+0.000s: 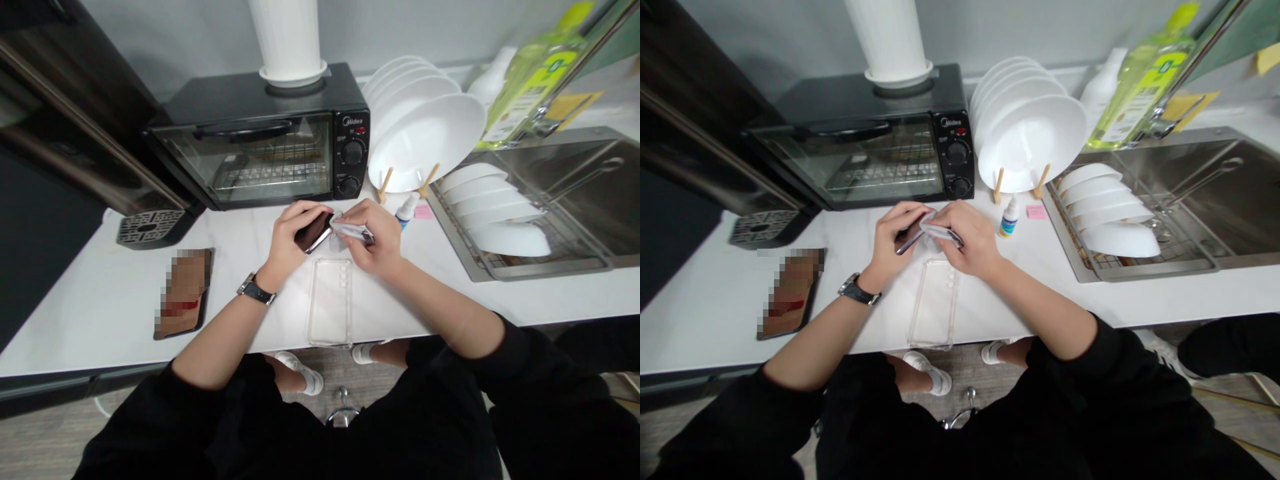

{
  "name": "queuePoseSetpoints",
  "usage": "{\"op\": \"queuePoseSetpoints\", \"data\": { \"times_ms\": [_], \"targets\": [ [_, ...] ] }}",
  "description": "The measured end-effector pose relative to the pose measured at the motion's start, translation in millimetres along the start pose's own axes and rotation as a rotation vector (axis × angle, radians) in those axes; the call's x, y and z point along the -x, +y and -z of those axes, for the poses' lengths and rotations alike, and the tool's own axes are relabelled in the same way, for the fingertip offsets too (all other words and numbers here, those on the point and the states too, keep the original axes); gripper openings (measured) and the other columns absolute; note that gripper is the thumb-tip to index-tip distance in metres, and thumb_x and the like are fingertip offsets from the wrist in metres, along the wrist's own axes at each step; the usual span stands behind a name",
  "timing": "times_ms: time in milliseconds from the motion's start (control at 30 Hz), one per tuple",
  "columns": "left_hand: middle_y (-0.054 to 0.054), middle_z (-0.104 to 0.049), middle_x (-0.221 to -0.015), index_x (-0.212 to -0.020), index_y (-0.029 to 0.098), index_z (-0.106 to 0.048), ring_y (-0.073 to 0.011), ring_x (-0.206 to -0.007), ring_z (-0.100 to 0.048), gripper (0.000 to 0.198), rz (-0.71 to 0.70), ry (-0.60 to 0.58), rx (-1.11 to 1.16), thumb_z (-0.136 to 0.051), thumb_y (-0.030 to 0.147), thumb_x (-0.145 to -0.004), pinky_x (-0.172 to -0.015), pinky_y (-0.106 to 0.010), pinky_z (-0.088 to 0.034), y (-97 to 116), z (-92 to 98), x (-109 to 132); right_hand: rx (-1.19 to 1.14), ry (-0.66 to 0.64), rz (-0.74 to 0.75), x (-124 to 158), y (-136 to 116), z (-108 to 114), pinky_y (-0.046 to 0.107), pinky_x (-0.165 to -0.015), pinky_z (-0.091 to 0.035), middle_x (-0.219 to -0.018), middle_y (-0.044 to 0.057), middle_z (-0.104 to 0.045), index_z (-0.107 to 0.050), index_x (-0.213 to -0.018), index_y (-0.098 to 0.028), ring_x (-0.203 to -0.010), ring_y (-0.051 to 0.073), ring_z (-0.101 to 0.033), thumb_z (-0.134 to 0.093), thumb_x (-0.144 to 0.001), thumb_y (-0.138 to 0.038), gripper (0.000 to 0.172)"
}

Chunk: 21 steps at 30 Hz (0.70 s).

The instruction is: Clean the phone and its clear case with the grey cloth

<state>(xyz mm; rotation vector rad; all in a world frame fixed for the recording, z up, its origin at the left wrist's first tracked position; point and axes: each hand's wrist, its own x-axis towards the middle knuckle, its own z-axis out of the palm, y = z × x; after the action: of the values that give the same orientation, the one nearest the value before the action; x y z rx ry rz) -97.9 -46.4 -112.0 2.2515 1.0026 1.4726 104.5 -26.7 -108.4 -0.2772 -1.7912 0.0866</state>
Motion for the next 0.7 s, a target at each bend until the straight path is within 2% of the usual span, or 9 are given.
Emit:
{"op": "queuePoseSetpoints", "data": {
  "times_ms": [267, 467, 600, 700],
  "targets": [
    [-0.01, -0.08, -0.122, -0.123, 0.024, -0.081, -0.0257, -0.113, -0.073, 0.026, 0.097, 0.012, -0.137, -0.064, 0.034, -0.106, -0.101, -0.044, -0.056, -6.8, -1.1, 0.4, 0.013, -0.014, -0.141, 3.6, 2.1, -1.8, 0.036, -0.073, -0.055, -0.091, 0.002, -0.074, -0.068, -0.104, -0.026, -0.081, 0.019, -0.069, -0.063, -0.106, -0.03, 0.006],
    [-0.009, -0.077, -0.124, -0.128, 0.025, -0.079, -0.0272, -0.114, -0.07, 0.031, 0.123, 0.023, -0.245, -0.065, 0.026, -0.1, -0.1, -0.045, -0.053, -18.7, -1.5, 5.7, -0.046, -0.213, -0.009, 7.2, 0.0, -5.3, 0.037, -0.077, -0.059, -0.093, 0.002, -0.076, -0.07, -0.111, -0.028, -0.084, 0.02, -0.071, -0.058, -0.108, -0.033, 0.014],
    [-0.008, -0.077, -0.126, -0.13, 0.026, -0.077, -0.0278, -0.118, -0.069, 0.033, 0.121, -0.005, -0.255, -0.062, 0.023, -0.101, -0.103, -0.046, -0.051, -18.0, -0.6, 6.0, -0.054, -0.2, 0.028, 6.6, -1.7, -6.0, 0.037, -0.074, -0.059, -0.092, 0.002, -0.077, -0.072, -0.114, -0.028, -0.082, 0.02, -0.072, -0.06, -0.107, -0.032, 0.015],
    [-0.009, -0.076, -0.128, -0.13, 0.026, -0.076, -0.0279, -0.12, -0.069, 0.031, 0.079, -0.037, -0.213, -0.064, 0.029, -0.102, -0.104, -0.046, -0.052, -13.0, 0.4, 4.1, -0.076, -0.134, 0.089, 5.2, -1.5, -4.6, 0.037, -0.07, -0.059, -0.091, 0.003, -0.078, -0.075, -0.116, -0.028, -0.08, 0.02, -0.073, -0.061, -0.107, -0.031, 0.017]
  ]
}}
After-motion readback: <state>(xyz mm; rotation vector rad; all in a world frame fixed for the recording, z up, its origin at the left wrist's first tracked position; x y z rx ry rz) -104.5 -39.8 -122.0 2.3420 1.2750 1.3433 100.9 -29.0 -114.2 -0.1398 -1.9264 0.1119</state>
